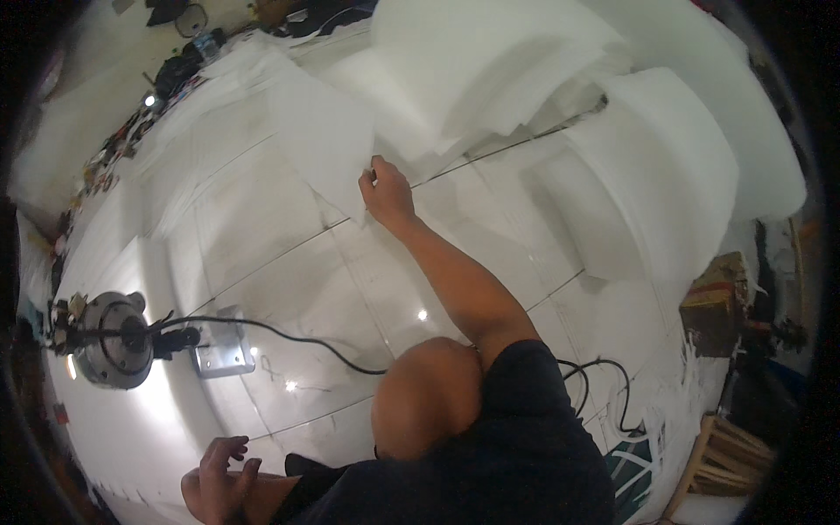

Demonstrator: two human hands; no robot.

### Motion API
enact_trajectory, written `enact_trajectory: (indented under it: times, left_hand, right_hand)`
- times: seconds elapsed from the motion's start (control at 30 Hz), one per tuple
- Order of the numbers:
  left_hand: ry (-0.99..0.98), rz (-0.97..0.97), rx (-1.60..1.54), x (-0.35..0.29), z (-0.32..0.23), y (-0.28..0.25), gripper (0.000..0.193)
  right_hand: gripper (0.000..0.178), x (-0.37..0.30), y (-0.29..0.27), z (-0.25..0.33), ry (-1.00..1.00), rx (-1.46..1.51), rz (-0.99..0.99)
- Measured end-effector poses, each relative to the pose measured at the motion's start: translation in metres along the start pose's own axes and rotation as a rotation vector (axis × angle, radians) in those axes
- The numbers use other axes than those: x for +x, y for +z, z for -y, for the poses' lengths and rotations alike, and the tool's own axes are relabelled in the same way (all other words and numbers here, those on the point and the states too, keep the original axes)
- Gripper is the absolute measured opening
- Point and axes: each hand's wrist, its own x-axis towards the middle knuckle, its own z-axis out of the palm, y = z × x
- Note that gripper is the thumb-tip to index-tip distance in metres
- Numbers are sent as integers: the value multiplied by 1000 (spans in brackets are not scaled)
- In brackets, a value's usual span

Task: The person uses a handheld electric foam cutter to cut a large white foam sheet into smaller pieces. They guide the cutter along the foam, remove cut sections, and stack them on the floor.

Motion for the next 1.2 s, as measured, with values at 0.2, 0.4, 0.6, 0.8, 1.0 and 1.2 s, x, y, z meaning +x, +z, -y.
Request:
enact_trajectory:
  times: [0.2, 0.4, 0.6, 0.8, 1.0, 1.2]
  left_hand:
    - [247, 206, -7, 34, 10, 16, 35]
    - [184, 251, -13, 73, 2, 28, 28]
    - [51, 196, -380, 95, -13, 22, 27]
    - [261, 134, -466, 206, -163, 24, 44]
    - [348, 121, -583, 322, -338, 54, 61]
    - [366, 73, -486, 407, -449, 93, 79]
  right_hand:
    - [21, 34, -115, 18, 184, 111, -78]
    - [18, 85, -196, 34, 317, 110, -219]
    - [21, 100, -201, 21, 402, 135, -254]
    - [22, 112, -231, 22, 455, 217, -268]
    - [21, 124, -250, 2, 491, 205, -321]
    - [24, 141, -242, -49, 522, 485, -514]
